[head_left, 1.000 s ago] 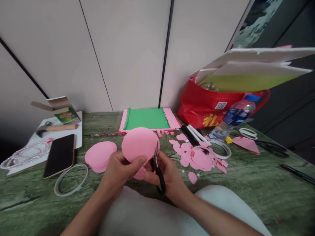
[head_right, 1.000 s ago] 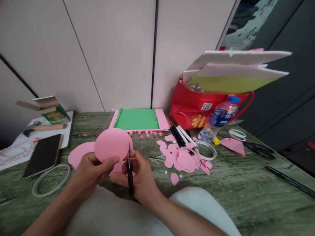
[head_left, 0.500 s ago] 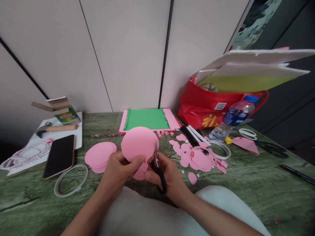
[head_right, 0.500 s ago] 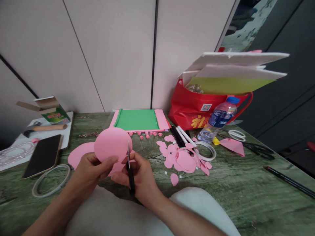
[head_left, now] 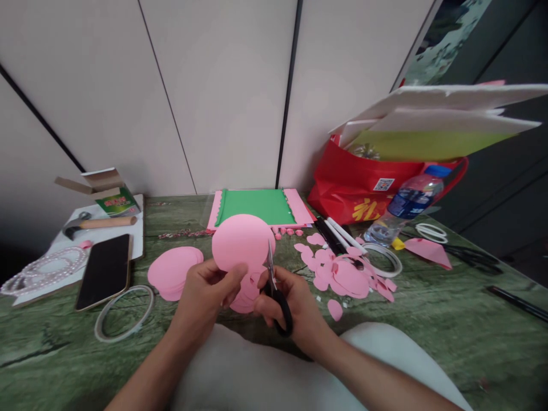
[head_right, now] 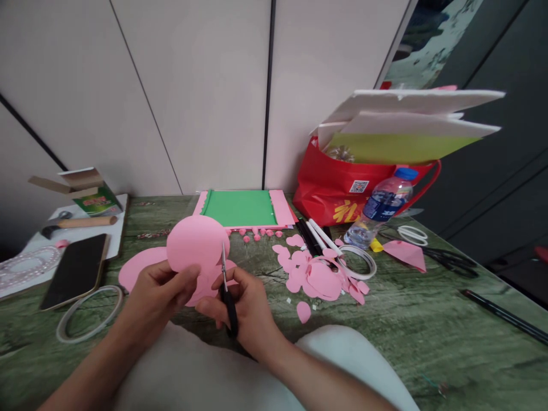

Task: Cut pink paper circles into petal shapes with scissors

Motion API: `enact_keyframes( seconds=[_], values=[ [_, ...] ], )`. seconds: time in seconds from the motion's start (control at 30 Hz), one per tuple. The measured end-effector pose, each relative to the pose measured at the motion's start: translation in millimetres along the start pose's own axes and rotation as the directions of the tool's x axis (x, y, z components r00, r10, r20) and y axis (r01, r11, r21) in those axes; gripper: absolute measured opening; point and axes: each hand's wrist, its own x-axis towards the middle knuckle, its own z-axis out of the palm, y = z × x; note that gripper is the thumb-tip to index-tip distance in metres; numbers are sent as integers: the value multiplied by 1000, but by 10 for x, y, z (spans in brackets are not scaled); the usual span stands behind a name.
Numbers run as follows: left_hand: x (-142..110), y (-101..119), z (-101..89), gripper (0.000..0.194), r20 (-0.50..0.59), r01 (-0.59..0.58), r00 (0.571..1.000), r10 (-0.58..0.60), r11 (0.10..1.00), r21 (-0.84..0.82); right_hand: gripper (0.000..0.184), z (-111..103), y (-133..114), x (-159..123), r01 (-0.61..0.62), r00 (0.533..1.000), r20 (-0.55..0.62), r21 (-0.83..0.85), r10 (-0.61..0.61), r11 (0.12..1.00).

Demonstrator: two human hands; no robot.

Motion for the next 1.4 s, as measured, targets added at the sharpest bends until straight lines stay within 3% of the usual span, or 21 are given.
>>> enact_keyframes(
  seconds=[0.17,0.4,0.7,0.9,1.4],
  values=[
    [7,20,31,25,79,61,995,-53,994,-96,31,23,2,-12,-21,1000,23,1,21,1000],
    [2,9,21,39,8,70,997,-71,995,69,35,60,3,-12,-30,997,65,1,30,1000],
    [-2,-22,-15,34,1,79,997,-81,976,202,47,30,-66,1,15,1000,11,50,-15,999],
    [3,-10,-11,36,17,73,997,-78,974,216,47,25,-31,9,49,998,33,47,-50,998],
    [2,-7,-15,35,4,44,999,-45,988,149,44,23,-39,13,1,1000,14,19,-1,1000]
  ],
)
